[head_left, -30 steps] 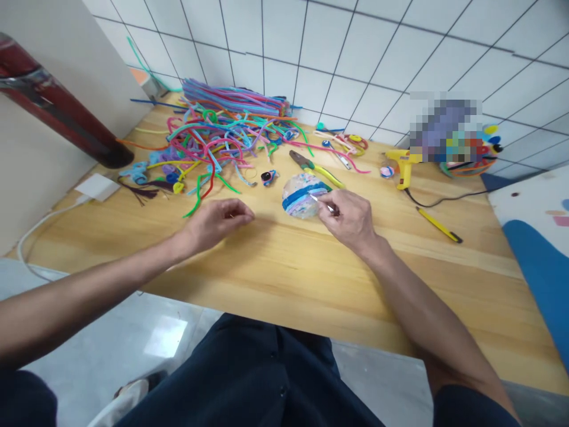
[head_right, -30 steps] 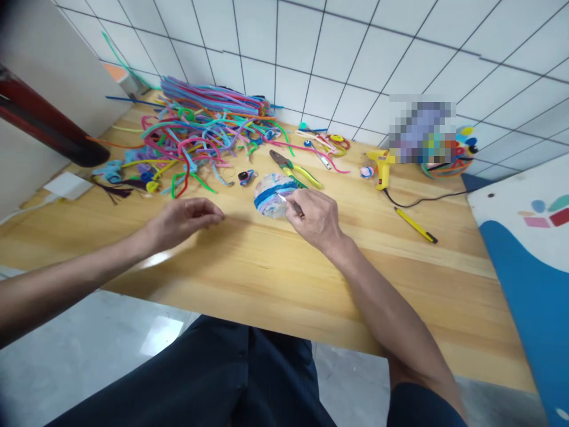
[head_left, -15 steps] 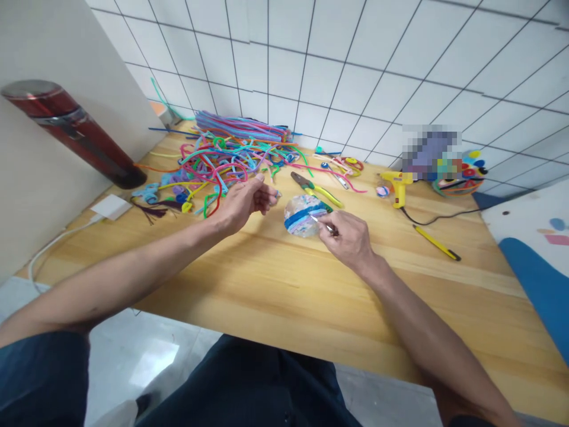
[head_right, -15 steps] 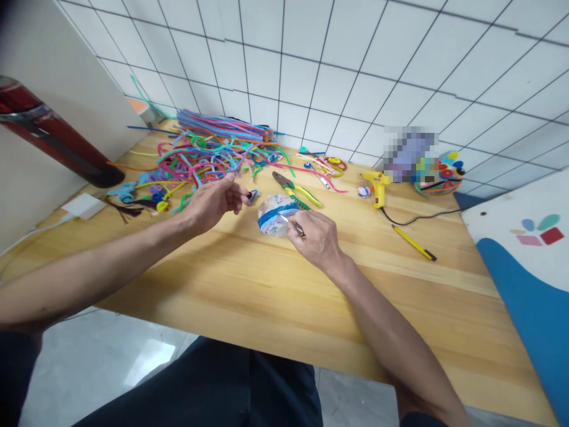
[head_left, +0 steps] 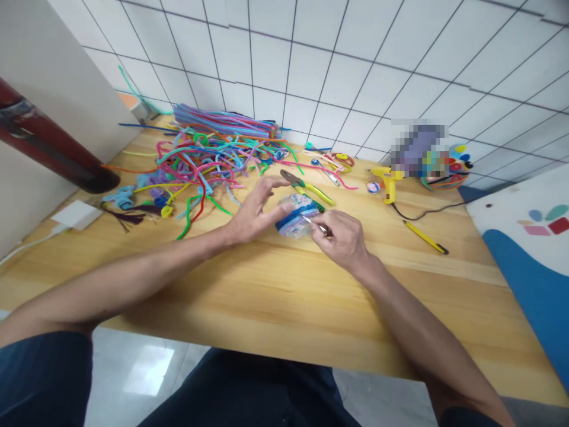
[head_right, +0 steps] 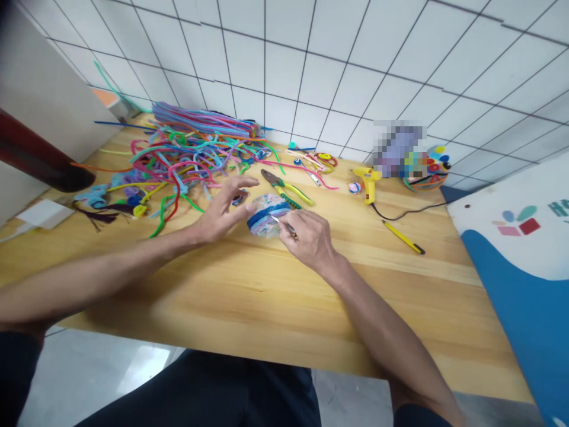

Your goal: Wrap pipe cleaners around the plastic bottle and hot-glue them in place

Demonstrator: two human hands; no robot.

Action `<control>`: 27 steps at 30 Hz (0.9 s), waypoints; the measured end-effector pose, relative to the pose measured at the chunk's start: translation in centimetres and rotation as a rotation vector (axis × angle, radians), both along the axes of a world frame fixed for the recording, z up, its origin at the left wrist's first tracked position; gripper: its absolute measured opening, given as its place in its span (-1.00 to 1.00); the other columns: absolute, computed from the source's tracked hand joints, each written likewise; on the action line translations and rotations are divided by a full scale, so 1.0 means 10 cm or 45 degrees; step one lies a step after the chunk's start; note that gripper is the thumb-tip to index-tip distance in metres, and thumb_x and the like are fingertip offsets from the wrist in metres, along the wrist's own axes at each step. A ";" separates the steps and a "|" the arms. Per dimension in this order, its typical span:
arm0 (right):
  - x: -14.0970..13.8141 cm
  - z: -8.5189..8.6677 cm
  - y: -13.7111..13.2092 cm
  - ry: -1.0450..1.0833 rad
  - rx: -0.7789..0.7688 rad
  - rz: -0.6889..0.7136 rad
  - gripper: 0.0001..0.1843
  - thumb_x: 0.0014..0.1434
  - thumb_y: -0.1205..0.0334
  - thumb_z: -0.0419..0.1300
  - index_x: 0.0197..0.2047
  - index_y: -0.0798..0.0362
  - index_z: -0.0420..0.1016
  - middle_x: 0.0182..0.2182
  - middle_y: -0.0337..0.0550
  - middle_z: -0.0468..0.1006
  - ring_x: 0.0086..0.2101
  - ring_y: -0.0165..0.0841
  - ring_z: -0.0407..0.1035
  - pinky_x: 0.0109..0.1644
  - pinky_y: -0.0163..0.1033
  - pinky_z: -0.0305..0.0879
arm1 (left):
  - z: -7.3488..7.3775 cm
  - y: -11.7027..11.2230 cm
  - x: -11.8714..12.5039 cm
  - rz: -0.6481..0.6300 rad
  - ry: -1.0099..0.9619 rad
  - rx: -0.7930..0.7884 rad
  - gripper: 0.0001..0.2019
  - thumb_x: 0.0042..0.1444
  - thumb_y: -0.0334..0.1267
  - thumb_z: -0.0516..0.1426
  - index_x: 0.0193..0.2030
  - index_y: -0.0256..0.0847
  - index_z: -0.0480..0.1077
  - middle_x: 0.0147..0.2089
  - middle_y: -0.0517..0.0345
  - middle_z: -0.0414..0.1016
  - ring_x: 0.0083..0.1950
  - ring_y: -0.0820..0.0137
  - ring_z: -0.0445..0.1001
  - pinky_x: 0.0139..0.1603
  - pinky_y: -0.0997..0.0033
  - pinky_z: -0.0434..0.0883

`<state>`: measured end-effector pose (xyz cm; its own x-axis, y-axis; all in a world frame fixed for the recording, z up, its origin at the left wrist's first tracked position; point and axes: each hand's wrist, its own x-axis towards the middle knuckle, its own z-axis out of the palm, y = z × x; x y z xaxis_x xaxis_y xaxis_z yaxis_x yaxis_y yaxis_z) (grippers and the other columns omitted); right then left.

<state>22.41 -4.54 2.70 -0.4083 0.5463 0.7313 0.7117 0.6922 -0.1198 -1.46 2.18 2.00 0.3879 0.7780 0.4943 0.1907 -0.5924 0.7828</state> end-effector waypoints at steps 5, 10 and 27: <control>0.00 0.02 -0.01 0.012 -0.014 0.016 -0.82 0.27 0.47 0.22 -0.28 -0.02 0.45 -0.49 -0.28 0.54 -0.47 -0.37 0.40 -0.32 -0.23 0.27 | -0.28 0.03 0.12 -0.332 0.143 0.231 -0.37 0.40 0.05 0.14 0.51 -0.07 0.17 0.53 -0.23 0.22 0.58 -0.04 0.19 0.56 -0.23 0.21; 0.03 0.03 0.02 0.023 0.013 -0.002 -0.80 0.24 0.50 0.24 -0.29 -0.01 0.44 -0.49 -0.28 0.54 -0.47 -0.37 0.40 -0.32 -0.24 0.27 | -0.34 0.06 0.23 -0.267 0.093 0.241 -0.45 0.42 -0.06 0.13 0.48 -0.06 0.20 0.42 -0.16 0.34 0.46 0.04 0.35 0.50 -0.17 0.32; 0.02 0.01 -0.02 -0.059 -0.029 -0.079 -0.86 0.31 0.43 0.20 -0.22 -0.03 0.48 -0.46 -0.28 0.56 -0.50 -0.39 0.35 -0.35 -0.24 0.26 | -0.40 0.03 0.23 -0.236 0.030 0.282 -0.46 0.38 -0.13 0.14 0.44 -0.09 0.17 0.41 -0.16 0.31 0.48 0.04 0.29 0.50 -0.15 0.31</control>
<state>22.62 -4.77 2.79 -0.4062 0.5881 0.6994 0.7584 0.6439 -0.1010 0.84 2.50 -1.95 0.5266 0.5667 0.6337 0.0798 -0.7750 0.6269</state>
